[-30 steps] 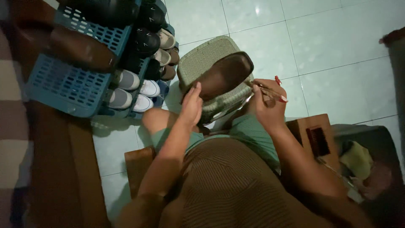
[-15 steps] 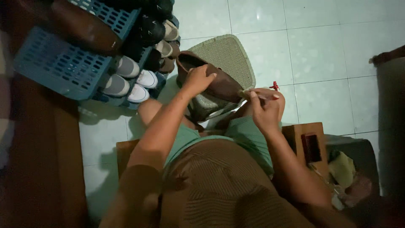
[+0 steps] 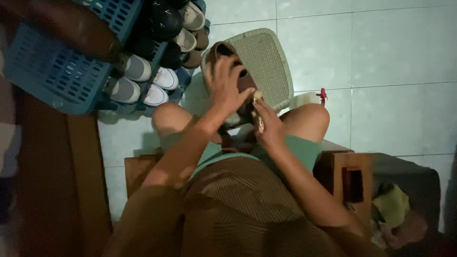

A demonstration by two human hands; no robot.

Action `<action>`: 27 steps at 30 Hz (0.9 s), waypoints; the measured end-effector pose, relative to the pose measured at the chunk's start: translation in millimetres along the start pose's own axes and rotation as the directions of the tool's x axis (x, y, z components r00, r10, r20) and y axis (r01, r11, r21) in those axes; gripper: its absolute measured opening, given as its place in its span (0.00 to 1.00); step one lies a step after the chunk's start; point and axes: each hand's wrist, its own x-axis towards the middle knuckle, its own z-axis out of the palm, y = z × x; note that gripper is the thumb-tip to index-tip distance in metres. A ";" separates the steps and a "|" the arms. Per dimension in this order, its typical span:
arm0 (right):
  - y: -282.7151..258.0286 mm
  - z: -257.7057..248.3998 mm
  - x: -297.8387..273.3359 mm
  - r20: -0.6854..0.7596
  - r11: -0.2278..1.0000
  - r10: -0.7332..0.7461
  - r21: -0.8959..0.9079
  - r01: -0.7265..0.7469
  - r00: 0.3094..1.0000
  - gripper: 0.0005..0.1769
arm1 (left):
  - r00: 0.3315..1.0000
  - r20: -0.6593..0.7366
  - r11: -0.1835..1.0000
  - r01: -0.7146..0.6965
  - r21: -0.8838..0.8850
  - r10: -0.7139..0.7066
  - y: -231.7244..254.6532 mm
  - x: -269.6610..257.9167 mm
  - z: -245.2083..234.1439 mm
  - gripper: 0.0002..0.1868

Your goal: The person sits on the floor and scrubs a brown leather shoe with a brush, focusing on the sole and sides. The person places the shoe on a blue shoe rack and then picks up another brown shoe to continue scrubbing.

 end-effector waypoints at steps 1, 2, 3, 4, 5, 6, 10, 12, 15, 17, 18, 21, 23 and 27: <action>-0.6 2.4 0.0 0.004 1.000 0.003 0.011 -0.003 1.000 0.24 | 1.000 0.005 1.000 0.006 0.009 -0.006 1.5 -3.9 -4.4 0.33; -2.1 2.2 -3.1 0.036 0.999 0.027 0.046 -0.029 0.999 0.20 | 0.993 0.055 0.985 0.111 -0.130 -0.105 5.1 -10.0 -8.2 0.35; -4.6 2.8 -6.5 0.069 0.995 0.050 0.080 -0.056 0.996 0.17 | 0.974 0.117 0.940 0.221 -0.260 -0.196 8.0 -16.6 -12.7 0.38; -4.1 1.8 -6.3 0.080 0.994 0.057 0.083 -0.063 0.995 0.17 | 0.970 0.126 0.938 0.233 -0.258 -0.207 2.4 -17.7 -2.9 0.38; -4.7 1.2 -6.4 0.096 0.988 0.047 0.142 -0.060 0.994 0.17 | 0.976 0.090 0.928 0.217 -0.304 -0.199 -3.6 -19.7 6.0 0.35; -3.6 -0.8 -4.2 0.107 0.979 0.031 0.196 -0.052 0.994 0.17 | 0.981 0.047 0.916 0.194 -0.352 -0.190 -8.6 -19.4 15.7 0.32; 18.2 -10.1 12.5 -0.020 0.978 0.081 0.195 -0.075 0.997 0.14 | 0.969 -0.017 0.897 0.221 -0.382 -0.246 -8.5 -27.2 23.7 0.25; 26.5 -1.2 5.6 0.025 0.997 -0.039 -0.070 0.041 0.999 0.11 | 0.957 -0.046 0.904 0.255 -0.343 -0.287 -19.7 -29.7 38.2 0.28; -3.1 17.4 -2.9 0.052 0.995 -0.096 0.028 0.094 0.994 0.15 | 0.936 0.016 0.860 0.329 -0.391 -0.351 -6.8 -25.6 20.3 0.27; 2.8 -0.7 10.0 0.016 0.998 -0.037 0.045 0.037 0.999 0.13 | 0.937 -0.016 0.856 0.311 -0.413 -0.348 -17.3 -31.4 38.8 0.27; 6.1 -9.0 18.8 -0.027 0.998 0.021 0.063 -0.019 0.999 0.12 | 0.939 -0.050 0.855 0.285 -0.433 -0.339 -23.5 -31.2 47.8 0.27; 14.6 6.4 1.5 0.044 0.994 -0.105 0.013 0.104 0.994 0.18 | 0.950 -0.039 0.914 0.287 -0.288 -0.311 -23.4 -33.4 40.0 0.27; 21.3 12.5 -10.0 0.105 0.980 -0.192 -0.029 0.196 0.976 0.22 | 0.953 -0.032 0.926 0.283 -0.250 -0.300 -28.7 -33.9 47.5 0.29; 25.3 6.3 8.6 -0.121 0.955 -0.114 -0.287 0.075 0.986 0.10 | 0.959 -0.046 0.944 0.266 -0.197 -0.279 -30.3 -38.5 44.8 0.29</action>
